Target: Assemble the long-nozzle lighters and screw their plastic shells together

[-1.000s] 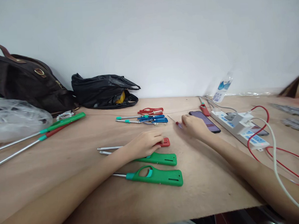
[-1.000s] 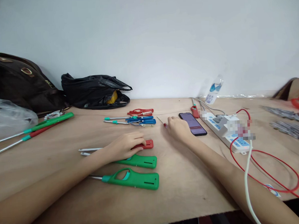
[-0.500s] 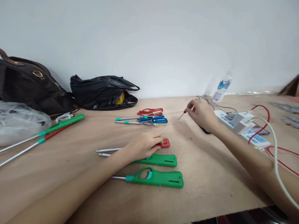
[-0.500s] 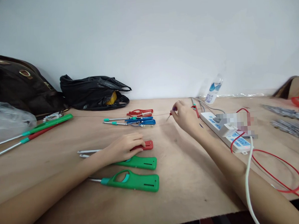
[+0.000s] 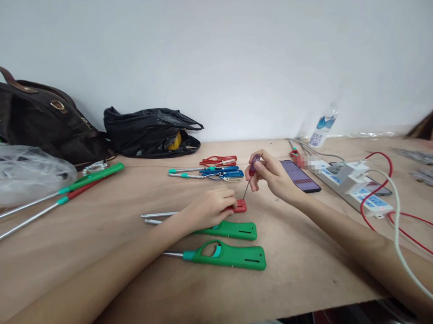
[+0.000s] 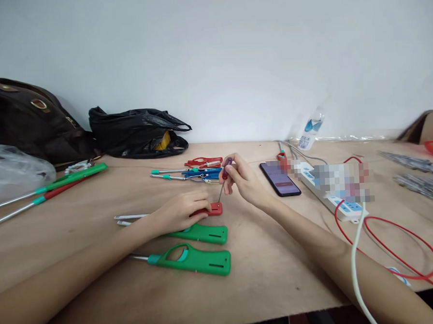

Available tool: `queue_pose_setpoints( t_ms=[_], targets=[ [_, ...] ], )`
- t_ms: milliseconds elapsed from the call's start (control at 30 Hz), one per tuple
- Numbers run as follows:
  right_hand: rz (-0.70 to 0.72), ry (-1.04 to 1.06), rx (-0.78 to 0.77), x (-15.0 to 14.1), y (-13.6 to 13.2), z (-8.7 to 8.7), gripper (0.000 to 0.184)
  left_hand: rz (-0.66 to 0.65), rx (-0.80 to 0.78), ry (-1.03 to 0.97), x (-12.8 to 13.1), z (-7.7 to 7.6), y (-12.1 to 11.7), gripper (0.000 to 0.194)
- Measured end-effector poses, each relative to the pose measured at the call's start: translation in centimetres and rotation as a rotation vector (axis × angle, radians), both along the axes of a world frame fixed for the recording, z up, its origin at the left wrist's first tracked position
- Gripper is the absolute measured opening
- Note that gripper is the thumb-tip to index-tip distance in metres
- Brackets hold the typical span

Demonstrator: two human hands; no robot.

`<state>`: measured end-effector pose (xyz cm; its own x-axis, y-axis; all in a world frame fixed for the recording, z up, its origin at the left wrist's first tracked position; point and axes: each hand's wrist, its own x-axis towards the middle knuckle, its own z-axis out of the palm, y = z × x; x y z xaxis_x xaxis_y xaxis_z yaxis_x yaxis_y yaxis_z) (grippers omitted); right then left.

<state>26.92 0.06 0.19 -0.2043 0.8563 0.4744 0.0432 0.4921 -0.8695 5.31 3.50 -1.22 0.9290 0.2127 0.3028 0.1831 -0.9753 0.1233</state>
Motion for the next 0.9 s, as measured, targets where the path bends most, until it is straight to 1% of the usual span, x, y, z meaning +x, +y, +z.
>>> queue_pose_setpoints(
  t_ms=[100, 267, 633, 767, 900],
  targets=[
    [0.005, -0.026, -0.021, -0.1, -0.2, 0.3, 0.023, -0.001, 0.001, 0.002, 0.0, -0.1, 0.1, 0.009],
    [-0.002, -0.049, -0.035, -0.3, -0.4, 0.1, 0.024, -0.024, 0.013, -0.003, 0.0, -0.2, 0.2, 0.012],
    [-0.023, -0.083, -0.038, -0.5, -0.6, 0.3, 0.024, -0.001, 0.027, 0.013, -0.1, -0.3, 0.2, 0.013],
    [-0.024, -0.116, -0.019, -0.6, -0.8, 0.3, 0.023, -0.005, 0.03, 0.01, -0.1, -0.2, 0.1, 0.012],
    [-0.062, -0.222, 0.036, -0.8, -1.3, 0.5, 0.023, -0.006, 0.044, 0.0, -0.1, -0.2, 0.1, 0.011]
  ],
)
